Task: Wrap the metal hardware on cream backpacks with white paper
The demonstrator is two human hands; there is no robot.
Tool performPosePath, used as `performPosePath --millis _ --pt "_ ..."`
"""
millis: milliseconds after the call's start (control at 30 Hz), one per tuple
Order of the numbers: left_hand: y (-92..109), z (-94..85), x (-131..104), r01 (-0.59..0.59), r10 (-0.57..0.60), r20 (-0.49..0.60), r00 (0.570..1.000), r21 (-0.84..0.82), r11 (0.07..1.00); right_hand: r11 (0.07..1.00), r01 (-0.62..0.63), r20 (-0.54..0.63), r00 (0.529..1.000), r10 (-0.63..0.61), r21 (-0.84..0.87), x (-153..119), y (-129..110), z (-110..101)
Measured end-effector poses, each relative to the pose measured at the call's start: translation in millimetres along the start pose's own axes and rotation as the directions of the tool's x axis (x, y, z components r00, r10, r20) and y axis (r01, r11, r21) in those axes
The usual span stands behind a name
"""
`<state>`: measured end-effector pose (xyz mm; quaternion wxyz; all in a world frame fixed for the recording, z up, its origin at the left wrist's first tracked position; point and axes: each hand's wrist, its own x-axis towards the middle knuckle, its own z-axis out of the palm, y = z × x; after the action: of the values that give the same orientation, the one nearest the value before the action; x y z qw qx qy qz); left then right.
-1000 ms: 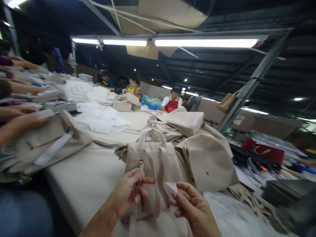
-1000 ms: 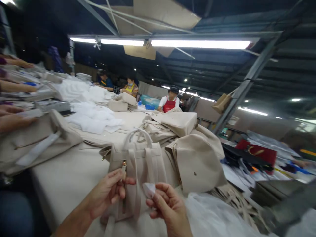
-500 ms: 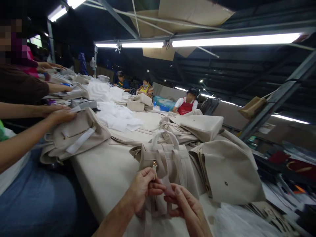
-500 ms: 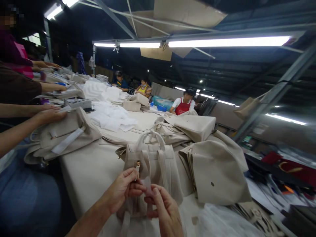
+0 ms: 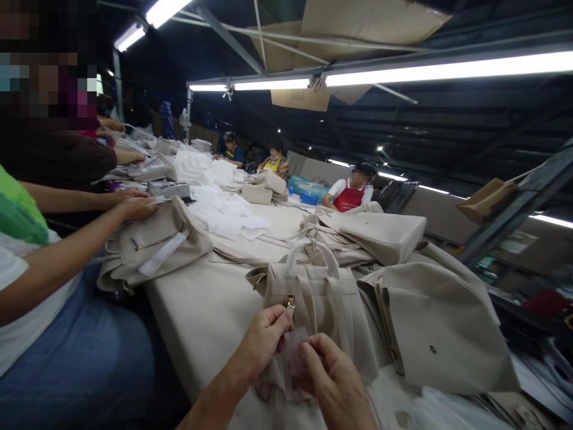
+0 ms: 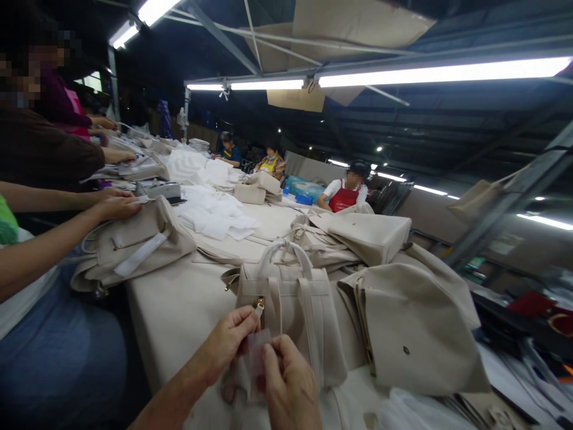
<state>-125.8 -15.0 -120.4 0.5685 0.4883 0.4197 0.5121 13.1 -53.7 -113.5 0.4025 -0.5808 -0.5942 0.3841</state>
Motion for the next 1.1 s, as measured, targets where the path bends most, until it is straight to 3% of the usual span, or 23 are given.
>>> performPosePath --millis 133,200,267,367,467,600,933,1100 --pt "9.8 -3.4 -3.5 -0.117 0.143 -0.067 0.988 0.293 0.949 0.995 0.028 -0.145 0.988 -0.043 -0.101 7.7 14.1 12.0" --pt "14.0 -4.5 -4.3 -0.137 0.169 -0.066 0.983 0.336 0.932 0.98 0.079 -0.208 0.971 -0.117 -0.18 11.2 18.6 15.9" --pt "15.0 -4.6 -3.2 -0.132 0.157 -0.063 0.986 0.291 0.947 0.977 0.098 -0.235 0.962 -0.142 -0.19 14.2 20.3 17.5" --pt "11.4 -2.4 1.2 -0.086 0.096 -0.06 0.994 0.159 0.984 0.996 0.043 -0.227 0.972 -0.061 -0.082 19.4 17.9 17.6" --pt "6.0 1.7 4.9 -0.032 0.034 -0.041 0.999 0.049 0.998 0.984 -0.009 -0.15 0.988 0.036 0.176 25.8 12.3 19.8" --pt "0.6 5.6 6.8 -0.036 0.034 -0.048 0.998 -0.038 0.999 0.888 -0.043 -0.085 0.992 0.092 0.459 34.0 7.8 26.6" --pt "-11.0 6.1 11.8 0.02 -0.037 -0.111 0.993 -0.148 0.989 0.83 -0.053 -0.016 0.997 0.074 0.556 41.2 10.6 31.4" --pt "-15.3 3.7 16.2 0.124 -0.148 -0.107 0.983 -0.206 0.971 0.797 -0.085 0.022 0.996 0.09 0.598 48.0 15.7 37.6"
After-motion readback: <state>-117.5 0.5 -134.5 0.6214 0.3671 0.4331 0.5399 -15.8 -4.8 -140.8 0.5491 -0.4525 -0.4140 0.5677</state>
